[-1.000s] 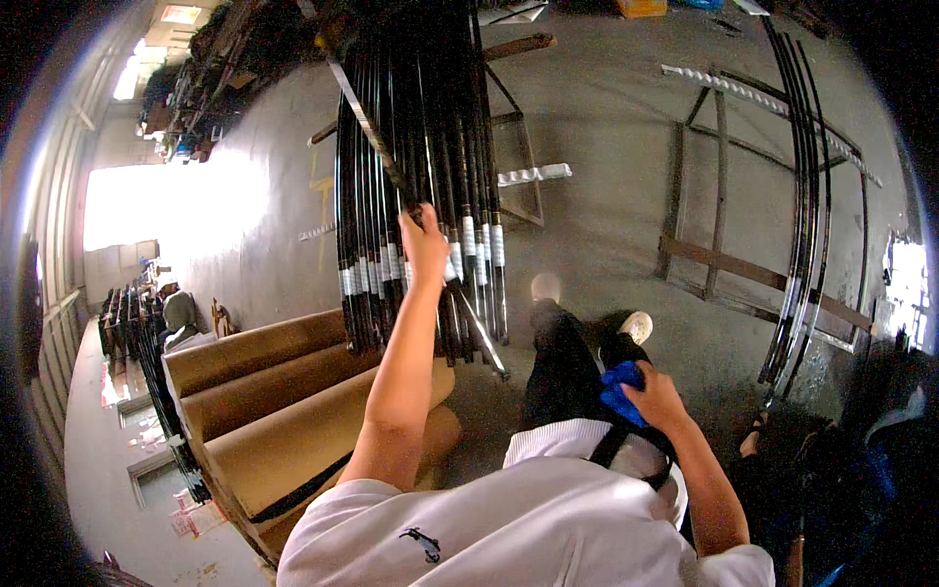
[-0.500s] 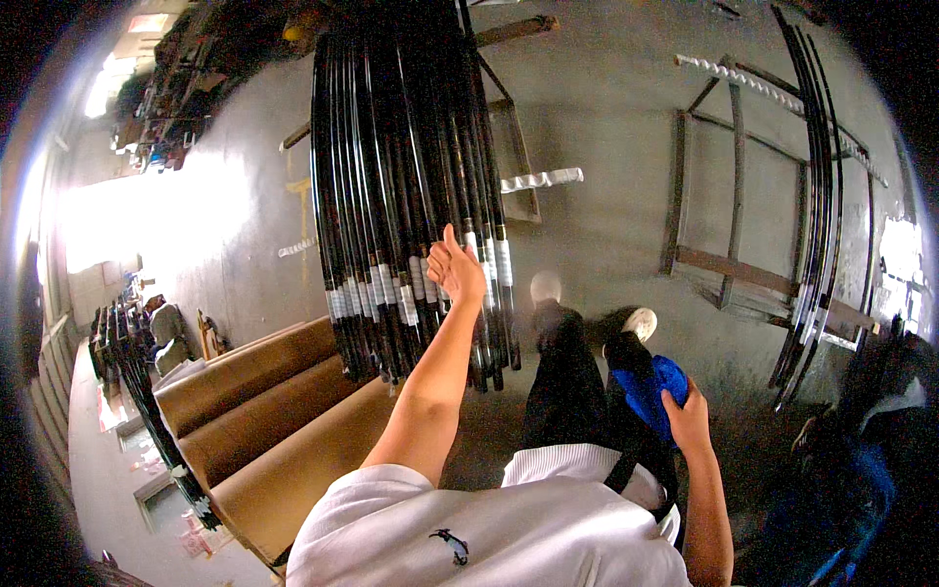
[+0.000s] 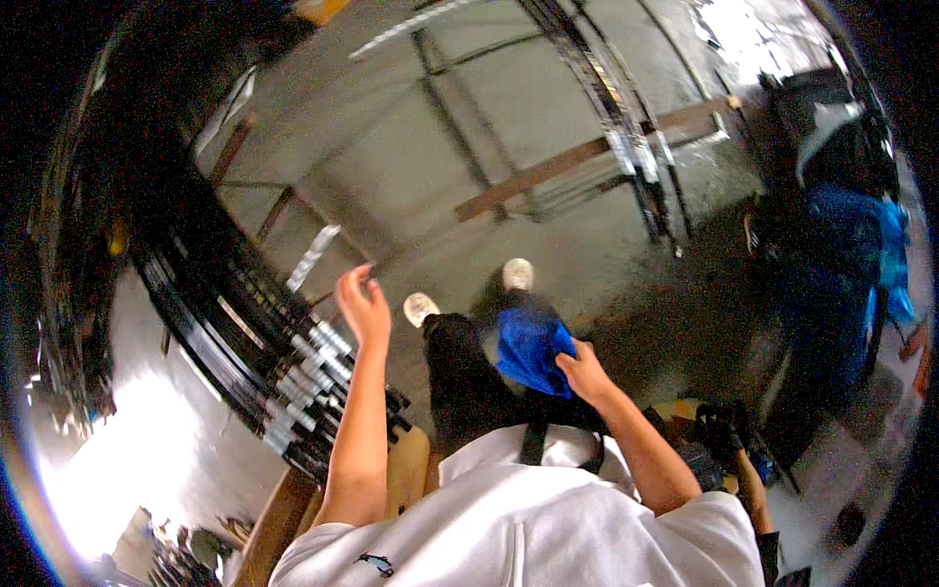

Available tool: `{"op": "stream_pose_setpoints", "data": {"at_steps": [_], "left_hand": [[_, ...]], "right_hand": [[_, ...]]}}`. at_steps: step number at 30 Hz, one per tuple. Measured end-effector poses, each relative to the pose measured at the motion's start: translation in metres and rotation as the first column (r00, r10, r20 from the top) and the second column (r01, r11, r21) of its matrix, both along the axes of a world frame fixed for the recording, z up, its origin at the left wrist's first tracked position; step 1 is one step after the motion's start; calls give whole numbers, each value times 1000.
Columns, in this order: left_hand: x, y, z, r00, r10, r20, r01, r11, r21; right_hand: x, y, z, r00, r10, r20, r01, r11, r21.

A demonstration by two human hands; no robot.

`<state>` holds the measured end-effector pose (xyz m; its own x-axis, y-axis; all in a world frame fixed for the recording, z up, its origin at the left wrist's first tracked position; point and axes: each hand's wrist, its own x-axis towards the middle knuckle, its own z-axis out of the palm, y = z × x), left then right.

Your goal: The person wipes long black rods with a blue cloth by hand. After cleaning several rods, the person gathers them into a bundle, wraps a black strap around the group to secure it, and then carries the bundle across the room.

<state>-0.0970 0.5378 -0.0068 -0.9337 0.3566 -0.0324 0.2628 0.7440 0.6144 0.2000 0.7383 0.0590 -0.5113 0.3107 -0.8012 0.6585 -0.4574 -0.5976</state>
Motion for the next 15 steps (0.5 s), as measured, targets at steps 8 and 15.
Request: {"op": "stream_pose_setpoints", "data": {"at_steps": [8,15], "left_hand": [[95,343,-95,418,-385,823,-226,833,504],[126,502,-207,300,-235,924,-496,790,362]], "right_hand": [[126,41,-3,818,-553,160,553,832,45],[193,31,1,506,-842,188,824,536,184]]}}
